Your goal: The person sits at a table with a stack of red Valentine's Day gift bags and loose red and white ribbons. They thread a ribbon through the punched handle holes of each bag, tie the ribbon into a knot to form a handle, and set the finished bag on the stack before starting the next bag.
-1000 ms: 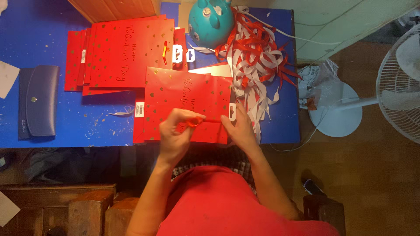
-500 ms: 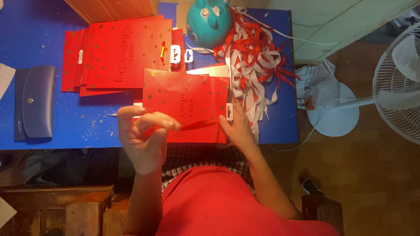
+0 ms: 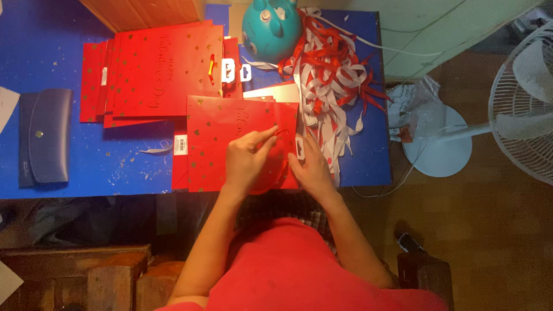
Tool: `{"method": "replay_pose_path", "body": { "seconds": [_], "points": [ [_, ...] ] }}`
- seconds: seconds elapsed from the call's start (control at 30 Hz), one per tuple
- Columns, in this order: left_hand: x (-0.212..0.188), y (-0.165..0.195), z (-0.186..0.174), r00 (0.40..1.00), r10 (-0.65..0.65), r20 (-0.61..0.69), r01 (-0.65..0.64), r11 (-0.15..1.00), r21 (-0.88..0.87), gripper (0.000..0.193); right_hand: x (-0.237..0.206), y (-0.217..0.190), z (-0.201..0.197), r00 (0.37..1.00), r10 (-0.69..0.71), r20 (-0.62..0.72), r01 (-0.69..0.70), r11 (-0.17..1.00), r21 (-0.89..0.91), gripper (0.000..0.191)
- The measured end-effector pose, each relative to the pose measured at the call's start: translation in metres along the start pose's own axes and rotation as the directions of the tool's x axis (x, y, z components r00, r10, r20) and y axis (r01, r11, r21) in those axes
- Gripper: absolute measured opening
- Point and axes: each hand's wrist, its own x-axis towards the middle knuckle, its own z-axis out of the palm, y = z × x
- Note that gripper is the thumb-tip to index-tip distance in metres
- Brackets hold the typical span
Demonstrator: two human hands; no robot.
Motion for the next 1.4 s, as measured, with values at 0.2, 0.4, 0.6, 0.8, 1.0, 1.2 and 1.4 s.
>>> {"method": "replay_pose_path", "body": {
  "seconds": [0.2,0.4,0.6,0.8,1.0,1.2,1.4],
  "points": [
    [-0.005,-0.003,0.012,0.998,0.065,-0.019,-0.060,0.984,0.166,0.017,0.001,0.005,0.001,0.996,-0.084,-0.031,0.083,0.996,-0.038,0.059],
    [-0.005,-0.009,0.014,0.994,0.098,-0.047,-0.090,0.985,0.151,0.015,0.002,0.011,0.001,0.995,-0.099,-0.021,0.098,0.994,-0.039,0.060],
    [-0.005,-0.011,0.015,0.996,0.083,-0.031,-0.077,0.985,0.153,0.014,0.003,0.004,0.000,0.990,0.136,0.047,-0.136,0.991,-0.003,0.064],
    [0.001,-0.012,0.018,0.993,0.102,-0.053,-0.092,0.982,0.166,0.013,0.002,0.000,-0.004,0.982,-0.188,-0.005,0.187,0.978,-0.087,0.061],
    [0.005,-0.009,0.022,0.998,0.064,0.029,-0.069,0.971,0.228,0.015,0.011,-0.002,-0.013,0.982,-0.172,0.081,0.174,0.984,-0.029,0.061],
    [0.005,-0.012,0.020,0.999,0.039,0.028,-0.043,0.987,0.157,0.015,0.039,0.007,-0.033,0.939,0.126,0.320,-0.229,0.923,0.310,0.040],
    [0.010,-0.014,0.018,0.998,0.052,0.037,-0.056,0.994,0.099,0.019,0.042,0.003,-0.012,0.999,-0.002,0.034,-0.004,0.988,0.156,0.021]
  ]
}}
